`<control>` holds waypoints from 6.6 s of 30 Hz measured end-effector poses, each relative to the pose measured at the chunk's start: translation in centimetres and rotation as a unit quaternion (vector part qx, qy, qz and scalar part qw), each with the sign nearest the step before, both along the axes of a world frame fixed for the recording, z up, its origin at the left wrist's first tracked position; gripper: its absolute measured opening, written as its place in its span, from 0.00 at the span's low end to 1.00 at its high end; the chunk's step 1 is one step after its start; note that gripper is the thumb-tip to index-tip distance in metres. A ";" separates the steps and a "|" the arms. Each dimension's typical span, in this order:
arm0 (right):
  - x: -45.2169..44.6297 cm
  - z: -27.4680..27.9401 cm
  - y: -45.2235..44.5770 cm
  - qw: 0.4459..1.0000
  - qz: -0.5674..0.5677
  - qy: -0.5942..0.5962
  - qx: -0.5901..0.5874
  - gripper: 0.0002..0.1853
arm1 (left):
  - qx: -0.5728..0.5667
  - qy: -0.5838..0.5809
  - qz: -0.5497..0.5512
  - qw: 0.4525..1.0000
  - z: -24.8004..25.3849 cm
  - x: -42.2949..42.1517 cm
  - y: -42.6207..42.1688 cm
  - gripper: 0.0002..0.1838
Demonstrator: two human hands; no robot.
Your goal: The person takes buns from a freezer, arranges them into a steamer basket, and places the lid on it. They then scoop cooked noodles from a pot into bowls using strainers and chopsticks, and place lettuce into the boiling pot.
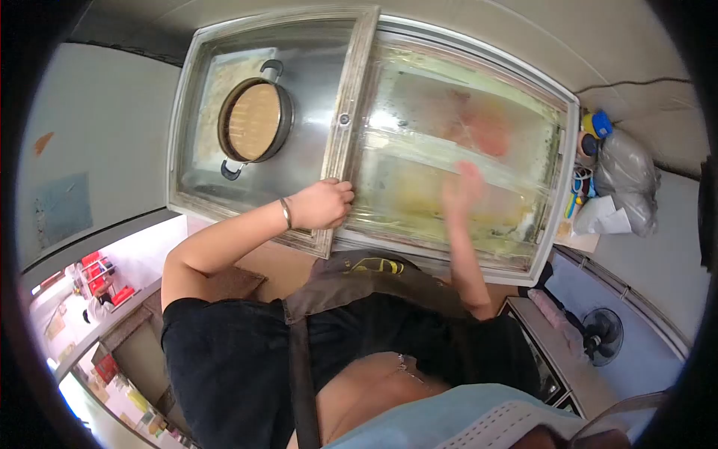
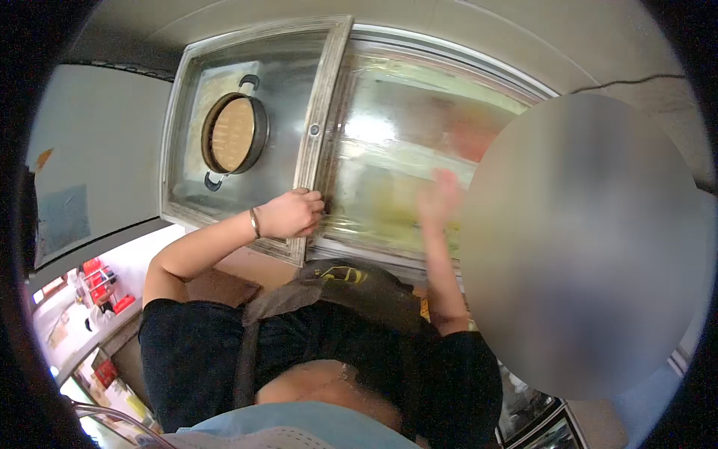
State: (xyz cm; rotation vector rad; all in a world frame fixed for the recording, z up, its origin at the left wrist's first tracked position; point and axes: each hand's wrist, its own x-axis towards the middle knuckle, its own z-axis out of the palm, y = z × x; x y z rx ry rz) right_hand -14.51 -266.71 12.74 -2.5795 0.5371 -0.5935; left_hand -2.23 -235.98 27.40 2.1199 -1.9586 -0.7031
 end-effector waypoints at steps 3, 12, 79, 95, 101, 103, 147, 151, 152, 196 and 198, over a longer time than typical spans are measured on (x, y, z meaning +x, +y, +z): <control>8.9 2.6 10.7 0.928 0.363 0.074 -0.035 0.18 | -0.014 -0.006 0.010 1.000 1.0 0.2 -0.1 0.10; 15.9 1.6 16.0 0.753 0.586 0.214 0.211 0.12 | -0.005 -0.014 0.006 1.000 2.2 0.6 -0.3 0.09; 21.8 -35.9 -8.4 0.714 0.380 0.566 -0.161 0.13 | -0.035 -0.076 0.508 0.857 -12.4 5.6 -2.5 0.33; 23.4 -36.7 -7.3 0.784 0.227 0.561 -0.137 0.14 | -0.047 -0.056 0.517 0.853 -12.1 5.3 -1.9 0.33; 23.8 -37.1 -8.6 0.826 0.140 0.539 0.091 0.15 | -0.036 -0.049 0.519 0.853 -11.9 5.2 -1.6 0.33; 23.9 -37.3 -8.7 0.835 0.122 0.528 0.092 0.15 | -0.036 -0.042 0.518 0.853 -11.7 5.3 -1.6 0.33; 16.1 12.6 15.7 0.642 0.317 0.122 0.687 0.36 | -0.494 0.434 0.516 0.550 -3.7 2.0 0.6 0.32; 18.1 14.4 23.7 0.638 0.370 0.179 0.652 0.34 | -0.459 0.513 0.596 0.413 -1.0 2.0 8.5 0.31; 19.2 14.1 25.5 0.624 0.371 0.223 0.651 0.34 | -0.444 0.512 0.609 0.413 -1.3 2.6 10.7 0.30; 26.2 10.3 32.5 0.847 0.481 0.207 -0.090 0.23 | -0.234 0.046 0.631 0.738 -8.5 15.5 19.3 0.14; 26.1 10.3 32.9 0.837 0.477 0.251 -0.096 0.22 | -0.324 0.112 0.664 0.664 -8.9 15.7 19.4 0.17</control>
